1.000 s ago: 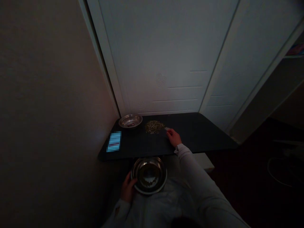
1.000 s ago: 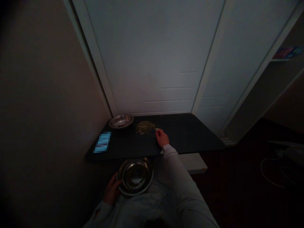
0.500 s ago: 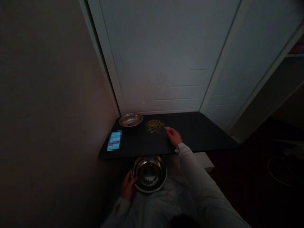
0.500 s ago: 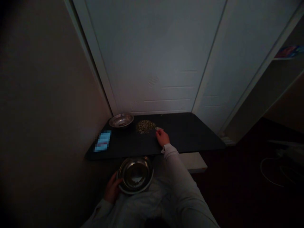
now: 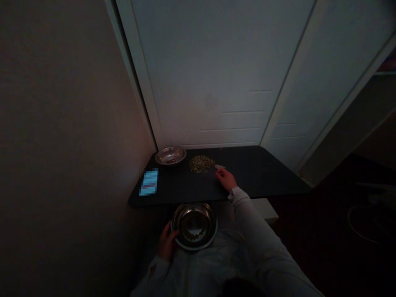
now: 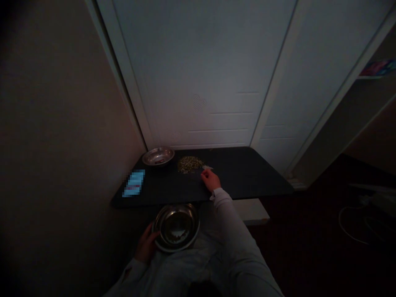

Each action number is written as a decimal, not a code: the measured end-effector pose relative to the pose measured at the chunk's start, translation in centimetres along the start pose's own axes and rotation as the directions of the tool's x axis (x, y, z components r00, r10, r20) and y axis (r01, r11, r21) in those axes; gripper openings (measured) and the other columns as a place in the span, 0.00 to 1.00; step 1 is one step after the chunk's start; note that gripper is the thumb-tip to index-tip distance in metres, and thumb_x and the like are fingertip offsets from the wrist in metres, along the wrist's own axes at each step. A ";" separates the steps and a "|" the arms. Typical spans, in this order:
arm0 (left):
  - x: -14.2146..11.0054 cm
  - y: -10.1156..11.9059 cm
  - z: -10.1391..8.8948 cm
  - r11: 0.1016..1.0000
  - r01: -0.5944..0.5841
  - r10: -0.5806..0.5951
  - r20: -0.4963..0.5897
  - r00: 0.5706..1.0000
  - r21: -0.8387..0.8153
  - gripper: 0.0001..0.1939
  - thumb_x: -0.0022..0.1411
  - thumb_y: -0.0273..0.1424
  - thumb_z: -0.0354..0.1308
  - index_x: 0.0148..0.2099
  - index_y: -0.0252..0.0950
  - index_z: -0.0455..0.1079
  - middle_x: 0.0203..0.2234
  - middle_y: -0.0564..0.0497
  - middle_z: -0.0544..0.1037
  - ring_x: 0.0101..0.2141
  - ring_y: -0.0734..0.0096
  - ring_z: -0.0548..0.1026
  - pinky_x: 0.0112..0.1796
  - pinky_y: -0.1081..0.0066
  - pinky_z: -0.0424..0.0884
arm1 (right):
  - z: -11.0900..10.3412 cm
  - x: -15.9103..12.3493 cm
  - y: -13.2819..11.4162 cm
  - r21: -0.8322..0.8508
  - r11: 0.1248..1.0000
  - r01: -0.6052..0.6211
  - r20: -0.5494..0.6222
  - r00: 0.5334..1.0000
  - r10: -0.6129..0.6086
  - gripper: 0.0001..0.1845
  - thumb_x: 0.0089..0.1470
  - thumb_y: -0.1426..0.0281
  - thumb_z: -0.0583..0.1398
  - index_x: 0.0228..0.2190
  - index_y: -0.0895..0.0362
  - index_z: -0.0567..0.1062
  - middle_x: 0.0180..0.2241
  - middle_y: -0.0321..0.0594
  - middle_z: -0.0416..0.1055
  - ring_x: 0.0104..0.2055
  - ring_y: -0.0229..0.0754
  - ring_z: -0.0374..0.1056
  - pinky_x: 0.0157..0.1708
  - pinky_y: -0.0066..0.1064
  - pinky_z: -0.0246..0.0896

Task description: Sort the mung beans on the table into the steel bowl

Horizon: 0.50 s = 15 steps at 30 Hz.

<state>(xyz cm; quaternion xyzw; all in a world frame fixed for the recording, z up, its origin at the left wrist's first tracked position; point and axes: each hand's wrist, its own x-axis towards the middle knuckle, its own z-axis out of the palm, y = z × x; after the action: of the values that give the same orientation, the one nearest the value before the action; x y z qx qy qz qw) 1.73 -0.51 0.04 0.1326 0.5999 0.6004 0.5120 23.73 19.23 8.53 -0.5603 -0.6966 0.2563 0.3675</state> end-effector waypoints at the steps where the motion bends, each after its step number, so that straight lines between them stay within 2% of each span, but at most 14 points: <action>1: 0.0 0.0 0.0 1.000 -0.004 0.004 0.007 1.000 -0.004 0.23 0.42 0.23 0.56 0.44 0.35 0.64 0.35 0.47 0.74 0.38 0.64 0.71 0.37 0.67 0.66 | 0.0 0.0 0.0 -0.004 1.000 0.001 0.002 1.000 -0.001 0.09 0.44 0.64 0.51 0.26 0.55 0.67 0.24 0.34 0.69 0.27 0.34 0.64 0.29 0.26 0.55; 9: -0.3 0.4 0.4 1.000 0.004 -0.003 0.028 1.000 -0.011 0.22 0.42 0.24 0.56 0.44 0.35 0.64 0.36 0.47 0.74 0.38 0.63 0.71 0.37 0.67 0.66 | -0.1 -0.1 -0.1 -0.004 1.000 0.001 0.016 1.000 -0.001 0.10 0.43 0.63 0.52 0.27 0.55 0.68 0.23 0.33 0.69 0.26 0.34 0.63 0.28 0.25 0.55; 15: 0.2 0.0 1.3 0.995 -0.031 0.020 0.121 0.993 0.093 0.27 0.40 0.26 0.59 0.47 0.35 0.63 0.37 0.45 0.73 0.40 0.60 0.70 0.38 0.64 0.65 | 0.1 -0.2 -0.2 -0.023 1.000 0.018 0.051 0.999 -0.017 0.11 0.43 0.63 0.52 0.27 0.56 0.69 0.23 0.34 0.69 0.25 0.34 0.63 0.27 0.25 0.54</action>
<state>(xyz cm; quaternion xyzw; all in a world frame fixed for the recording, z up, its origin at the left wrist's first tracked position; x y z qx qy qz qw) 2.60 0.41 0.28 0.2000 0.5942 0.5687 0.5324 23.59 18.99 8.55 -0.5517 -0.7135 0.2591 0.3455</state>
